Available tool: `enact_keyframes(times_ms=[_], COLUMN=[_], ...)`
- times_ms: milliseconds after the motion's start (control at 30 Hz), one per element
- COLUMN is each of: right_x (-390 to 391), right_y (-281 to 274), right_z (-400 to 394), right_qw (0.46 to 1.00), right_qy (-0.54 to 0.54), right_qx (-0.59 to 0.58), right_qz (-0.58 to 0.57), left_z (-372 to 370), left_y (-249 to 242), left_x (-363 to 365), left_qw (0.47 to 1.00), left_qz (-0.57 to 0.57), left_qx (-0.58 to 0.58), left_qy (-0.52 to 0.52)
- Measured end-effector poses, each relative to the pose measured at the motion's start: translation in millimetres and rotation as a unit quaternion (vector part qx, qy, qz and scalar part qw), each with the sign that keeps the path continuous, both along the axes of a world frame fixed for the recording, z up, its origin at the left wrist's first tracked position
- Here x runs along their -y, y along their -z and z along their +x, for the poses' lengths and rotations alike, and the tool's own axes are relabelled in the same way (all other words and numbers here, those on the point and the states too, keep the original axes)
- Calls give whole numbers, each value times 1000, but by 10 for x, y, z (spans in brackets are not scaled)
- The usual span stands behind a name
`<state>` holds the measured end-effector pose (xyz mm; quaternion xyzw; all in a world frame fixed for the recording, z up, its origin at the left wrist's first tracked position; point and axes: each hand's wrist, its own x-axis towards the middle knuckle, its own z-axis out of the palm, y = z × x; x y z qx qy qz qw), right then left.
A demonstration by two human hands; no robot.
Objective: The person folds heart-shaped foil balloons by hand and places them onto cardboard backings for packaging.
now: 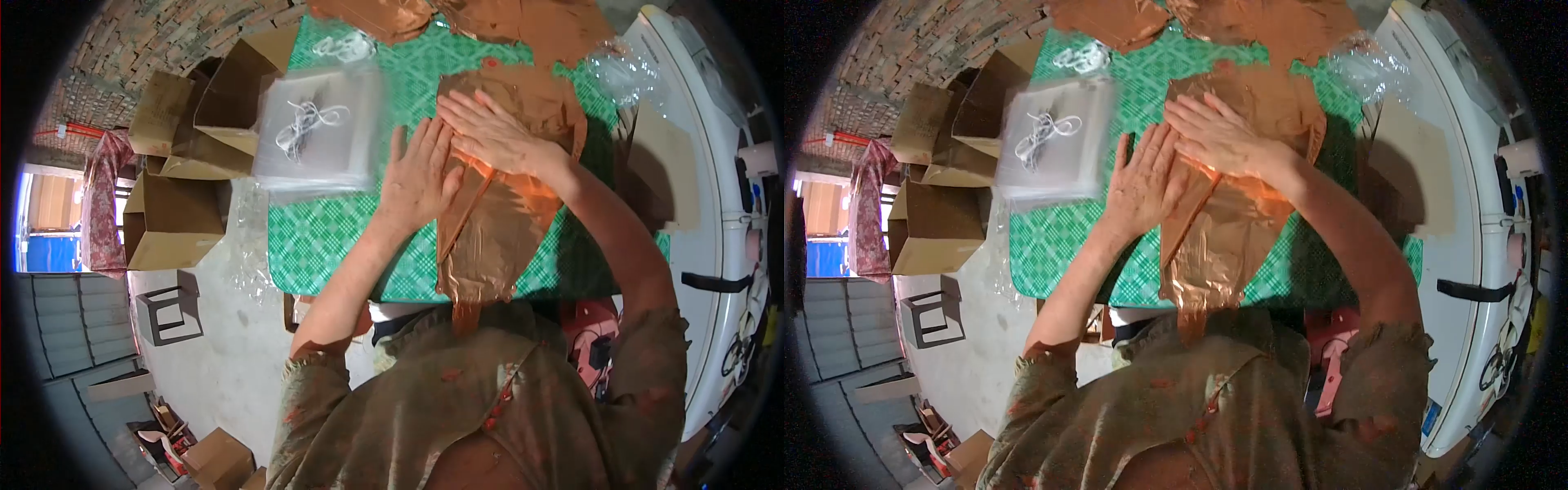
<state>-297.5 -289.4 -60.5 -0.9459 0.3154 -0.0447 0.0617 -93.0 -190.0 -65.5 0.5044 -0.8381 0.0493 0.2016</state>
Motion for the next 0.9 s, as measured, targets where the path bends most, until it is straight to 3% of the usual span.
enact_keyframes(times_ms=[233, 567, 700, 800, 900], right_x=[21, 9, -16, -47, -64], right_y=[182, 205, 139, 31, -14], right_z=[-34, -28, -14, 14, 64], right_qw=[995, 995, 996, 997, 998], right_qy=[-15, -8, -18, 7, 12], right_qx=[17, 34, 26, -45, -45], right_qz=[-102, -89, -81, -67, -45], left_z=[35, 110, 195, 172, -84], left_y=[35, -287, -345, -466, -421], left_x=[-105, -806, -1048, -825, -342], left_qw=[998, 980, 950, 954, 962], left_qz=[-4, 120, 214, 205, 102], left_qx=[44, 97, 61, -18, -188], left_qy=[34, 127, 217, 219, 169])
